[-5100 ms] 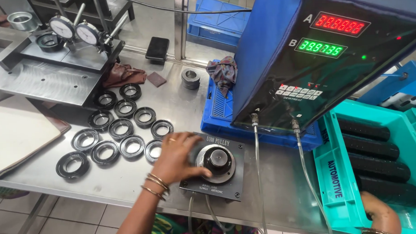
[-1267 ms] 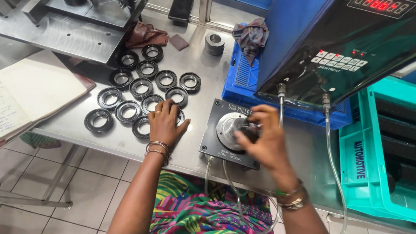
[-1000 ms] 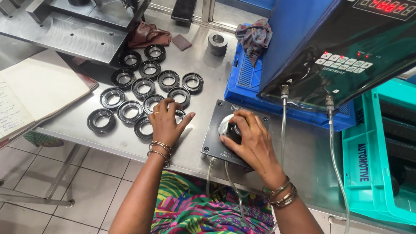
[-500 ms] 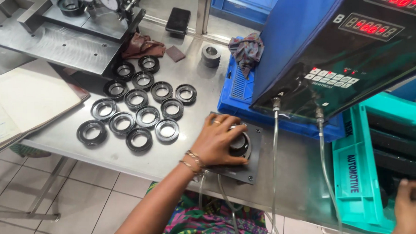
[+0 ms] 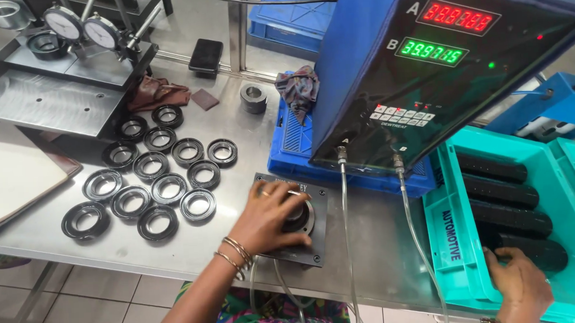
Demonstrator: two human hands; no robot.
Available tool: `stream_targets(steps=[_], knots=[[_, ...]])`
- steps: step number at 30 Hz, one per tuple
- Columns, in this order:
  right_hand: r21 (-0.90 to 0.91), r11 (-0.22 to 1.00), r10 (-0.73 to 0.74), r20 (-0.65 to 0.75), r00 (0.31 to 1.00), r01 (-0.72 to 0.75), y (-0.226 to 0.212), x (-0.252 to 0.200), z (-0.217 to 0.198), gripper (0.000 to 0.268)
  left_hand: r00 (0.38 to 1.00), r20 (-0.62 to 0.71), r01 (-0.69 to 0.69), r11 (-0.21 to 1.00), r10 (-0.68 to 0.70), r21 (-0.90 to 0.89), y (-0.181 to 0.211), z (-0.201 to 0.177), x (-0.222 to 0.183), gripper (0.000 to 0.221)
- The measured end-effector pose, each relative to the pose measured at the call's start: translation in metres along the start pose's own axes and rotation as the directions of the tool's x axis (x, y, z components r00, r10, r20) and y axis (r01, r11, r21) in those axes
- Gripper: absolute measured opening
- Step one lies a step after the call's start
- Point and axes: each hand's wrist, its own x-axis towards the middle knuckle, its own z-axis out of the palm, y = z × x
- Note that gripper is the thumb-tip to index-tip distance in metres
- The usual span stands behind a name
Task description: Testing metal bearings using a digital measurement device and clearing them from the workbench.
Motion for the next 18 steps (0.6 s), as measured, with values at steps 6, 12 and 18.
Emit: stream_targets(steps=[6, 12, 18], knots=[[0.011, 0.999, 0.046, 0.023, 0.999, -0.046, -0.015, -0.019, -0.019, 0.056, 0.999, -0.011, 0.047, 0.998, -0.047, 0.030, -0.025, -0.032, -0.005, 0.098], [-0.072, 0.997, 0.036, 0.009, 0.999, -0.035, -0.010, -0.012, -0.007, 0.051, 0.998, -0.059, 0.007, 1.000, -0.006, 0.027, -0.003, -0.014, -0.002, 0.094], [-0.052, 0.998, 0.024, 0.017, 1.000, -0.024, -0.027, -0.031, -0.029, 0.045, 0.994, -0.053, 0.097, 0.994, -0.100, -0.054, 0.004, -0.003, 0.008, 0.082]])
